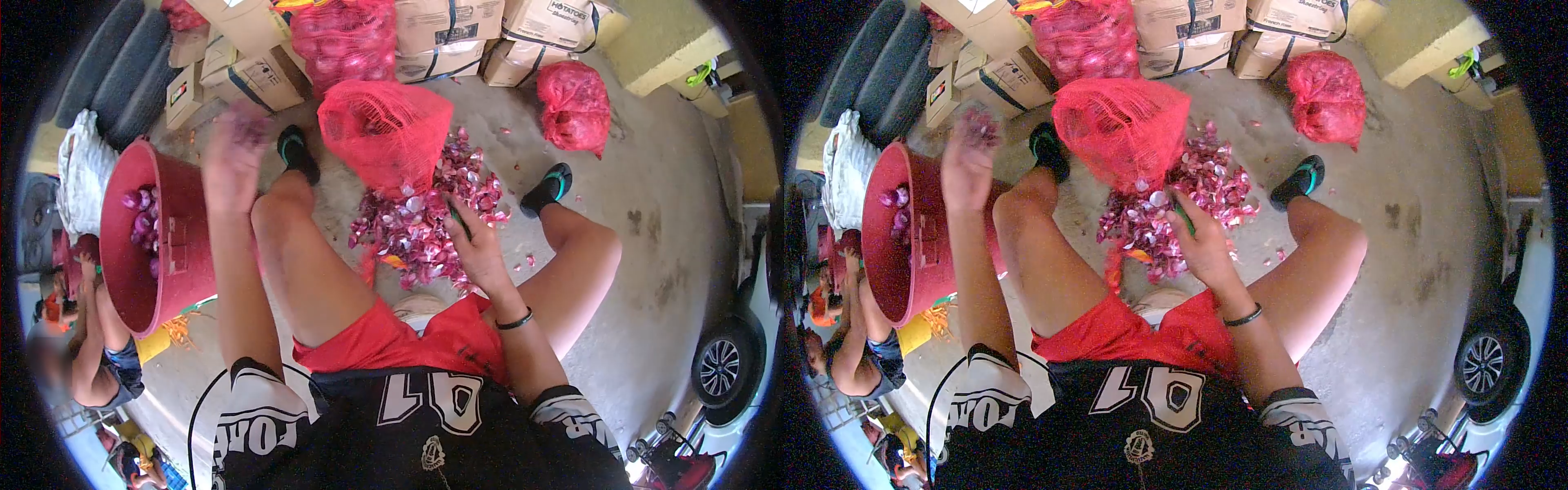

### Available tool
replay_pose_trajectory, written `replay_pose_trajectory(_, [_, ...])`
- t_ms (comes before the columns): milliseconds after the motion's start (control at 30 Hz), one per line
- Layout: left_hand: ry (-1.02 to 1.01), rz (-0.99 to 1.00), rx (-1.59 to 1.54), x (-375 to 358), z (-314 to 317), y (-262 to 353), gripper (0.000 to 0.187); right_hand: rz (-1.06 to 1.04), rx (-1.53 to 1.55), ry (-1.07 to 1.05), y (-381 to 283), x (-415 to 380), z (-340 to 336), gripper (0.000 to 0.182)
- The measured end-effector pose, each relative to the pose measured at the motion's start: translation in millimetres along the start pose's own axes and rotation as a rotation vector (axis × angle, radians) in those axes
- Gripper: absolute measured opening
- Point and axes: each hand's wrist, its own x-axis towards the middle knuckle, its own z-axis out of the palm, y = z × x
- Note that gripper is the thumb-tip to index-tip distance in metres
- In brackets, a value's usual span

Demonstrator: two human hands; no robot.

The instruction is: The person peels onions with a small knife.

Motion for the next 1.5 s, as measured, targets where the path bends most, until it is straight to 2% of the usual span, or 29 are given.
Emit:
replay_pose_trajectory(67, [-0.167, -0.127, 0.382, 6.7, 21.4, -38.6, 0.031, 0.123, -0.047, -0.087, -6.9, -2.3, -5.9, 0.045])
replay_pose_trajectory(100, [-0.258, -0.177, 0.59, 11.2, 34.8, -56.9, 0.029, 0.048, -0.015, -0.078, 0.6, -2.4, -4.5, 0.041])
replay_pose_trajectory(167, [-0.436, 0.028, 0.977, 26.3, 49.3, -96.4, 0.024, 0.143, -0.104, -0.137, -3.3, -4.1, -10.4, 0.037])
replay_pose_trajectory(200, [-0.471, 0.048, 1.111, 33.9, 54.6, -112.9, 0.023, 0.19, -0.145, -0.165, -4.6, -5.3, -11.8, 0.035])
replay_pose_trajectory(233, [-0.556, 0.0, 1.21, 51.6, 47.6, -136.8, 0.023, 0.099, -0.132, -0.104, 10.1, -7.1, -5.7, 0.026])
replay_pose_trajectory(333, [-0.582, 0.193, 1.372, 93.8, 23.1, -199.9, 0.026, 0.124, -0.305, -0.181, 0.1, -1.4, -10.4, 0.022])
replay_pose_trajectory(433, [-0.608, 0.001, 1.678, 124.1, -9.9, -269.0, 0.032, 0.016, -0.219, -0.179, -3.4, 5.1, -9.4, 0.023])
replay_pose_trajectory(533, [-0.738, -0.347, 1.939, 128.8, -29.4, -297.8, 0.037, 0.119, -0.256, -0.242, -3.6, 12.2, -9.6, 0.023])
replay_pose_trajectory(633, [-0.683, -0.359, 1.972, 124.9, -28.4, -301.1, 0.036, 0.092, -0.192, -0.249, 2.9, 18.3, -8.7, 0.023])
replay_pose_trajectory(933, [-0.743, -0.344, 1.747, 132.2, -31.2, -298.2, 0.039, 0.083, -0.214, -0.271, 12.0, 19.2, -9.2, 0.028])
replay_pose_trajectory(1000, [-0.752, -0.354, 1.568, 134.7, -32.9, -292.1, 0.039, 0.077, -0.193, -0.265, 11.7, 18.7, -11.5, 0.031])
replay_pose_trajectory(1100, [-0.747, -0.364, 1.11, 135.6, -24.3, -266.6, 0.04, 0.094, -0.175, -0.227, 7.0, 16.6, -15.1, 0.038])
replay_pose_trajectory(1167, [-0.757, -0.169, 1.06, 129.6, -3.8, -231.9, 0.041, 0.056, -0.145, -0.165, 5.5, 16.1, -11.7, 0.044])
replay_pose_trajectory(1267, [-0.702, 0.27, 1.256, 92.8, 49.0, -160.4, 0.047, -0.042, -0.108, -0.076, 3.9, 20.3, -7.9, 0.048])
replay_pose_trajectory(1367, [-0.27, -0.446, 0.513, 22.2, 75.8, -109.1, 0.053, -0.001, -0.077, -0.084, -9.0, 21.8, -14.9, 0.043])
replay_pose_trajectory(1500, [-0.184, -0.464, -0.012, -51.5, 70.0, -111.7, 0.055, -0.029, 0.027, -0.101, -14.4, 12.8, -17.2, 0.038])
